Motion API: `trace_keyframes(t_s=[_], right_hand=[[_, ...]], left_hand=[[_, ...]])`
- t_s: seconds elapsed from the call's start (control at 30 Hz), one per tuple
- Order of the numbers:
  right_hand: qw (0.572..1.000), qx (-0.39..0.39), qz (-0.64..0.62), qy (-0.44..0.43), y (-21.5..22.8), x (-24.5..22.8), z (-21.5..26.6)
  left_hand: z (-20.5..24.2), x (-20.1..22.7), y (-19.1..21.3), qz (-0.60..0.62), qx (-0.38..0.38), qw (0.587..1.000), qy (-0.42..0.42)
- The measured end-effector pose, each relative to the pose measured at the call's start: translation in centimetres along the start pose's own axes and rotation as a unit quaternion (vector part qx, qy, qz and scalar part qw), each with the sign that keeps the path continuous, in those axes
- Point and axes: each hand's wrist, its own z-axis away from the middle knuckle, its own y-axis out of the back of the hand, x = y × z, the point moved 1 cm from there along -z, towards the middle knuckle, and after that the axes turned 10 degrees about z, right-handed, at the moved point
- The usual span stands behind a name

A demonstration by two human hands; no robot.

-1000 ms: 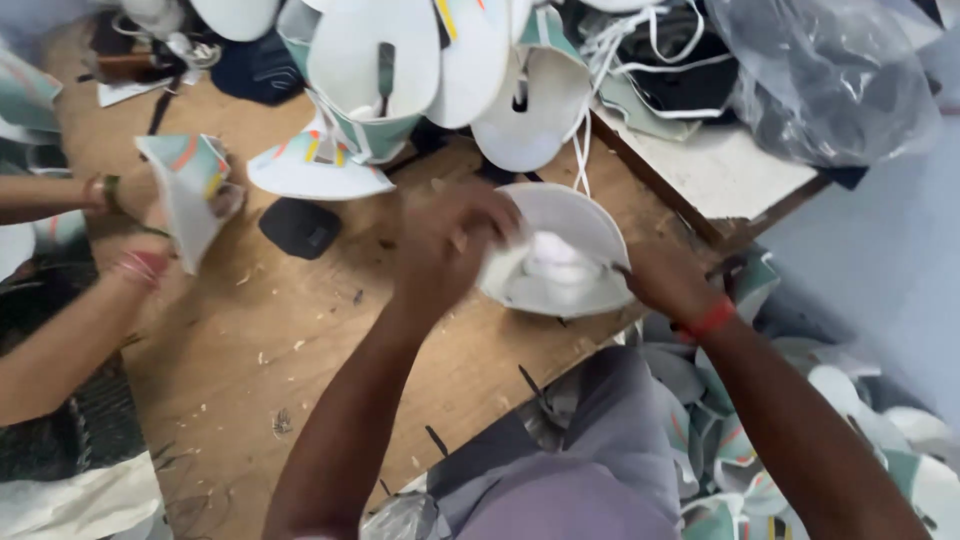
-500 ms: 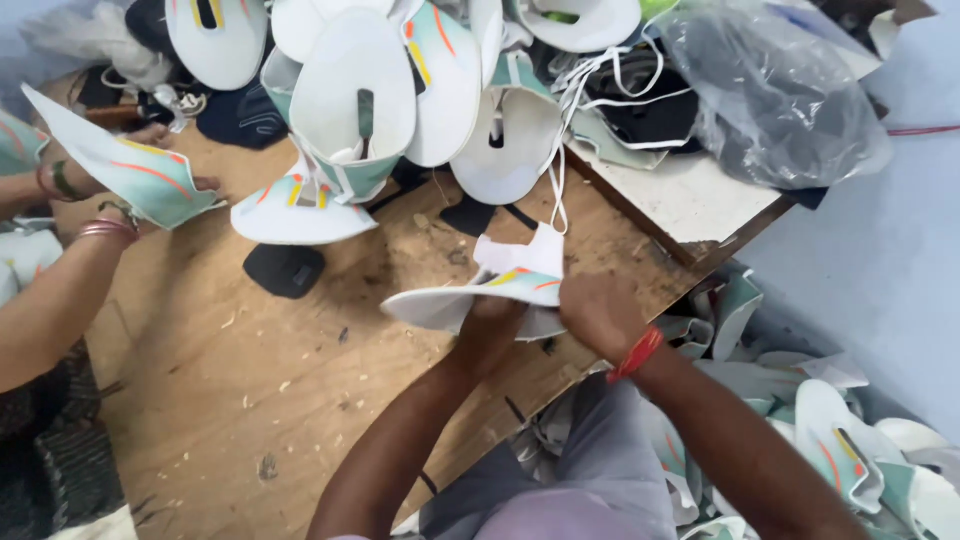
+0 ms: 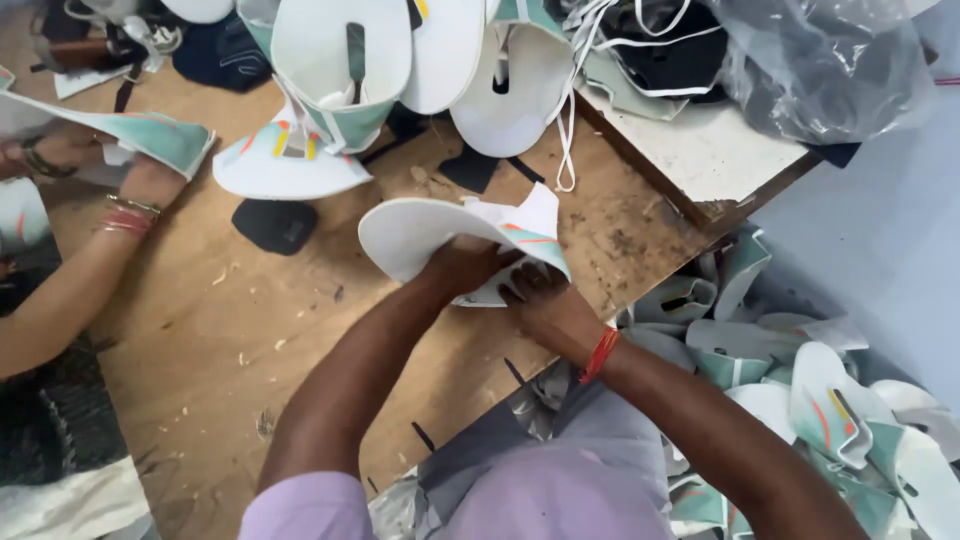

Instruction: Folding and assembling synthetic shoe upper materials on a factory workbench.

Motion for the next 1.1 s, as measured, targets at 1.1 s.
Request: trace_keyframes(t_s=[1.1], right_hand=[[0.928, -0.186, -0.165, -0.279, -5.8, 7.1, 3.1]], left_hand=[[4.3, 1.5, -9.1, -0.380, 0.114, 0.912, -0.103]])
